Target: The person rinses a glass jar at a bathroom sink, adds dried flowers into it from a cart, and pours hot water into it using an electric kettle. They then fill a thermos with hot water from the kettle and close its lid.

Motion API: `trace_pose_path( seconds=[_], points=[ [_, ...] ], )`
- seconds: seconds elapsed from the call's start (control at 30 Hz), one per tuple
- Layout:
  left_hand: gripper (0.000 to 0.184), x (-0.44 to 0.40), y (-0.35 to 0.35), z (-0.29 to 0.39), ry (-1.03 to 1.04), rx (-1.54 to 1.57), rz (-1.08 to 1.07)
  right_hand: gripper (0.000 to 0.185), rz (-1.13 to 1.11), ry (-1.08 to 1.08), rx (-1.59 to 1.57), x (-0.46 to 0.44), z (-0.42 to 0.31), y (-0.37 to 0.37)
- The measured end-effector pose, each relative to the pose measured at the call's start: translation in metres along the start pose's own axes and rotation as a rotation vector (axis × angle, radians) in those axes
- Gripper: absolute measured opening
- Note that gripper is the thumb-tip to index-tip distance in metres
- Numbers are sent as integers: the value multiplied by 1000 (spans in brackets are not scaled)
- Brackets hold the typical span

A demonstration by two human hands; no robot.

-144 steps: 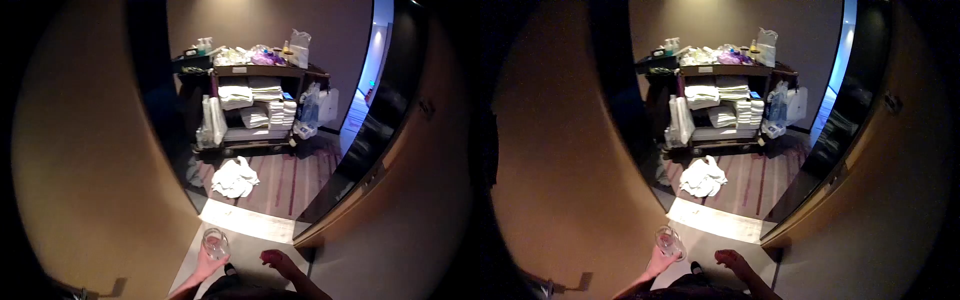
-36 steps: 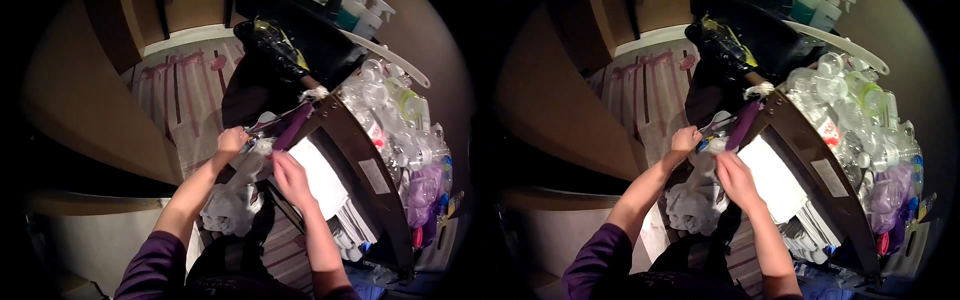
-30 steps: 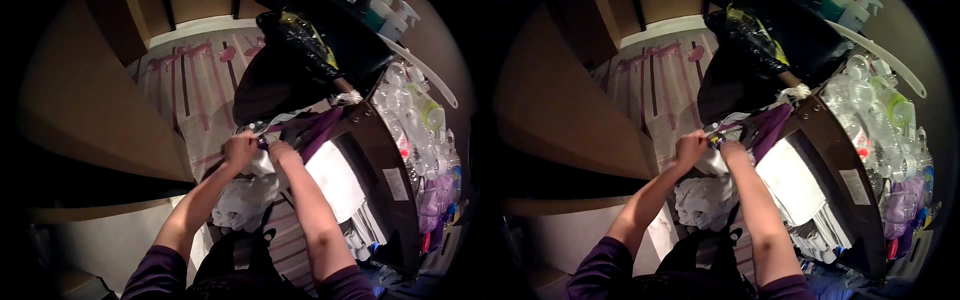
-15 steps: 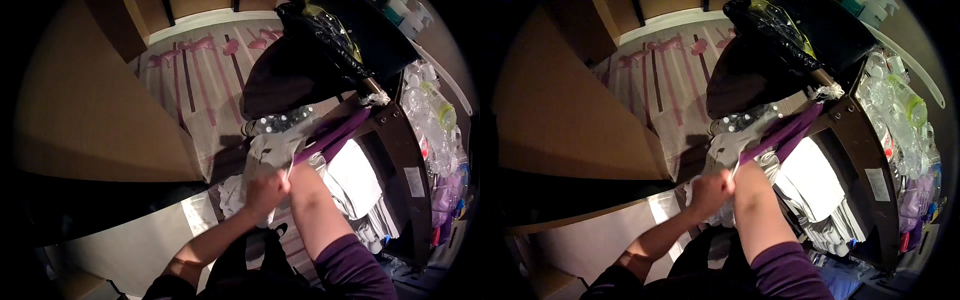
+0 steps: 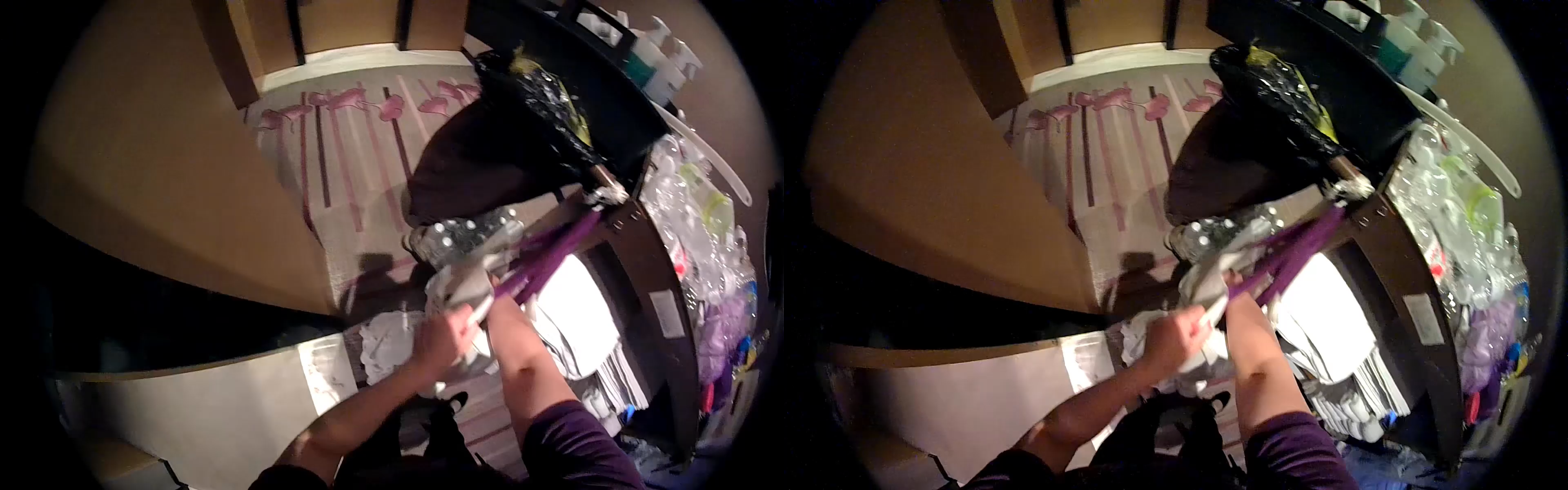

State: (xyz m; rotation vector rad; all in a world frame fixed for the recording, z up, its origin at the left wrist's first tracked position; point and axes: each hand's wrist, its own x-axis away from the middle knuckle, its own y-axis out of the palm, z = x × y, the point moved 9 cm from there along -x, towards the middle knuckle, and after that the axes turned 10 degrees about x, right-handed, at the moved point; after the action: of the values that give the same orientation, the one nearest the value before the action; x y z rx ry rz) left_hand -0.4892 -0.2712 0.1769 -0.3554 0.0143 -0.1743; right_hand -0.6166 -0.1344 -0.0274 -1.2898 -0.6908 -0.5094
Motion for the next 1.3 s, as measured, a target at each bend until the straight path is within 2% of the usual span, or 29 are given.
trace_pose_path(
  seconds=[0.03,0.1,0.13,0.2,0.27,0.3,0.33,0.4,0.43,0.47,0.5,0.53,0.57,0.6,0.67,0.7,0.73,0.8,0.83,0.87,0.9,0.93,1.0,1.03,1.07,1.1,1.2,1.23,1.3],
  points=[
    [21,-3,-10,7,109,32,76,94,34,-32,-39,20,5,-18],
    [21,-9,-18,5,201,-1,162,96,179,-46,-171,76,21,-49],
    [19,-9,-22,9,210,-13,186,97,317,-41,-288,116,28,-67],
    [14,-10,-30,1,340,215,389,99,670,9,-492,210,36,-103],
    [16,-10,-34,7,210,552,291,96,752,54,-611,263,47,-107],
    [28,-23,-9,-18,97,675,140,97,762,12,-645,278,46,-103],
    [31,-25,22,-39,-24,777,-30,97,766,-29,-681,289,45,-96],
    [36,-11,49,-14,-281,951,-371,97,825,-135,-891,302,45,-82],
    [48,2,48,13,-277,999,-334,98,841,-161,-941,312,39,-75],
    [59,6,60,12,-240,967,-423,98,861,-190,-990,322,34,-68],
    [62,7,52,39,-77,1008,-379,102,936,-262,-858,337,26,-65],
    [65,15,48,66,79,1050,-336,104,960,-293,-852,351,22,-57],
    [81,20,54,59,-5,931,-339,102,879,-343,-1018,354,28,-44],
    [85,26,56,63,57,767,-347,101,798,-393,-1184,359,35,-35],
    [95,42,62,76,183,438,-362,98,775,-287,-1384,392,62,-26],
    [103,52,62,99,296,237,-340,90,867,-263,-1360,411,72,-30],
    [99,62,68,126,404,40,-387,86,933,-259,-1133,425,74,-37],
    [96,77,83,153,492,-111,-438,78,1030,-196,-661,448,72,-45],
    [95,81,90,157,522,-120,-443,71,1124,-200,-718,462,74,-45],
    [95,84,95,161,549,-130,-441,71,1106,-149,-726,466,76,-40],
    [95,89,98,167,466,-199,-494,71,1102,-171,-757,472,79,-34],
    [96,99,98,159,582,-55,-505,71,1095,-202,-787,475,80,-25],
    [94,112,104,158,465,-14,-597,71,1199,-197,-644,485,76,-8],
    [92,119,110,166,391,-53,-645,70,1278,-221,-717,502,79,-3],
    [90,127,115,172,313,-91,-692,69,1250,-184,-740,509,81,5],
    [86,136,123,171,402,-53,-700,69,1219,-147,-765,515,83,15],
    [86,151,152,156,355,4,-800,67,1182,-83,-821,532,92,36],
    [90,155,158,159,424,-1,-805,67,1170,-84,-830,537,96,38],
    [87,159,171,166,467,109,-895,65,1192,-43,-784,547,101,41]
  ],
)
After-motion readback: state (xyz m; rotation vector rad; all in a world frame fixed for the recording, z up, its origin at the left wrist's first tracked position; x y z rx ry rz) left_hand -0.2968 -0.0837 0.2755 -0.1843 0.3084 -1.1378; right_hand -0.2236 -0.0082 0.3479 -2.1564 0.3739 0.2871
